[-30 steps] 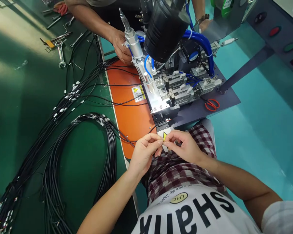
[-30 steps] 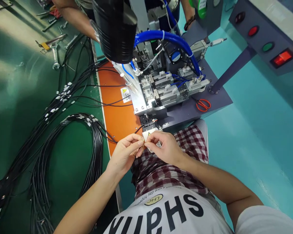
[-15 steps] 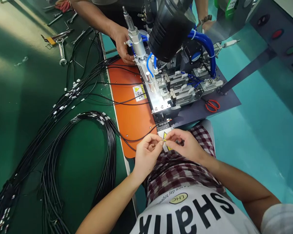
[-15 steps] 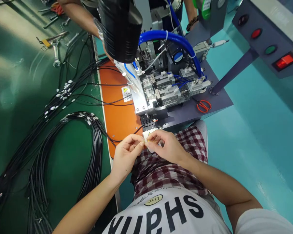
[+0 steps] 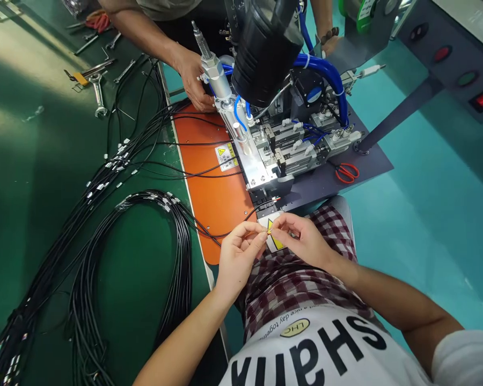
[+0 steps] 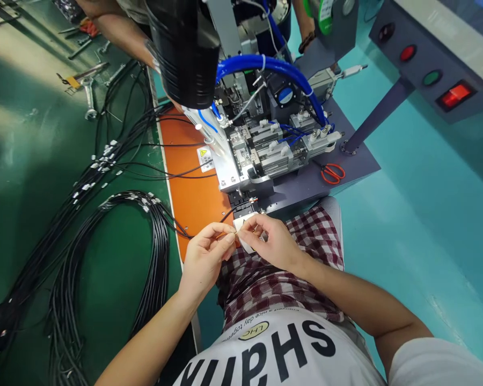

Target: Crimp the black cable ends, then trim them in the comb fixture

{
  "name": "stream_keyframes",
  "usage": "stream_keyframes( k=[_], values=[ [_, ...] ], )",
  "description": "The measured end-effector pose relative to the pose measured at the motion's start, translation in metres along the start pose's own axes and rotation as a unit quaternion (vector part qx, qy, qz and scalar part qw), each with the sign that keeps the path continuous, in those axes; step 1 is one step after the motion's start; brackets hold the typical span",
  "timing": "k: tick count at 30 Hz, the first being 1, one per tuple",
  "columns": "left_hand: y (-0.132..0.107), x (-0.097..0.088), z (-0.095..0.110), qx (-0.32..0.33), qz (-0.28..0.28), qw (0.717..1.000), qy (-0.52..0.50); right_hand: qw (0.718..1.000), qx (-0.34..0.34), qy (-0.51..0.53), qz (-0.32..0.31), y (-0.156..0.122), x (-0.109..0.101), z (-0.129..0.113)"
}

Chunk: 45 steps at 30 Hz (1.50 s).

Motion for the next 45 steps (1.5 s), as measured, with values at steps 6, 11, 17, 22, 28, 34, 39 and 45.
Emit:
stream_keyframes(
  k=[6,11,17,22,28,34,39,45],
  values=[
    [0.000,-0.003,-0.005,-0.032,0.004,0.999,-0.004,0.999,-0.034,-0.037,0.007,-0.004,0.001,-0.010],
    [0.000,-0.005,-0.005,-0.044,0.026,0.998,-0.032,0.997,-0.060,-0.052,0.014,-0.005,0.003,-0.017],
    [0.003,-0.005,-0.007,-0.065,0.027,0.996,-0.046,0.992,-0.097,-0.073,0.042,-0.006,0.003,-0.020],
    [0.003,-0.005,-0.010,-0.076,0.021,0.996,-0.042,0.988,-0.110,-0.097,0.043,-0.006,0.004,-0.021],
    [0.000,-0.006,-0.011,-0.066,0.030,0.996,-0.046,0.987,-0.118,-0.101,0.040,-0.007,0.008,-0.019],
    [0.000,-0.002,-0.013,-0.073,0.014,0.996,-0.048,0.983,-0.124,-0.122,0.052,-0.007,0.008,-0.018],
    [-0.001,0.001,-0.009,-0.059,0.023,0.996,-0.056,0.976,-0.133,-0.162,0.066,-0.009,0.011,-0.017],
    [-0.001,-0.001,-0.010,-0.059,0.013,0.997,-0.043,0.985,-0.095,-0.142,0.041,-0.005,0.007,-0.018]
  ],
)
Point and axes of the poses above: each hand's wrist, its own y-axis towards the middle knuckle, its own x-axis out of the palm, z = x × y, the point moved 8 cm from there along y, towards the middle knuckle, and after that the axes turned 11 degrees about x, right-handed, at the moved point
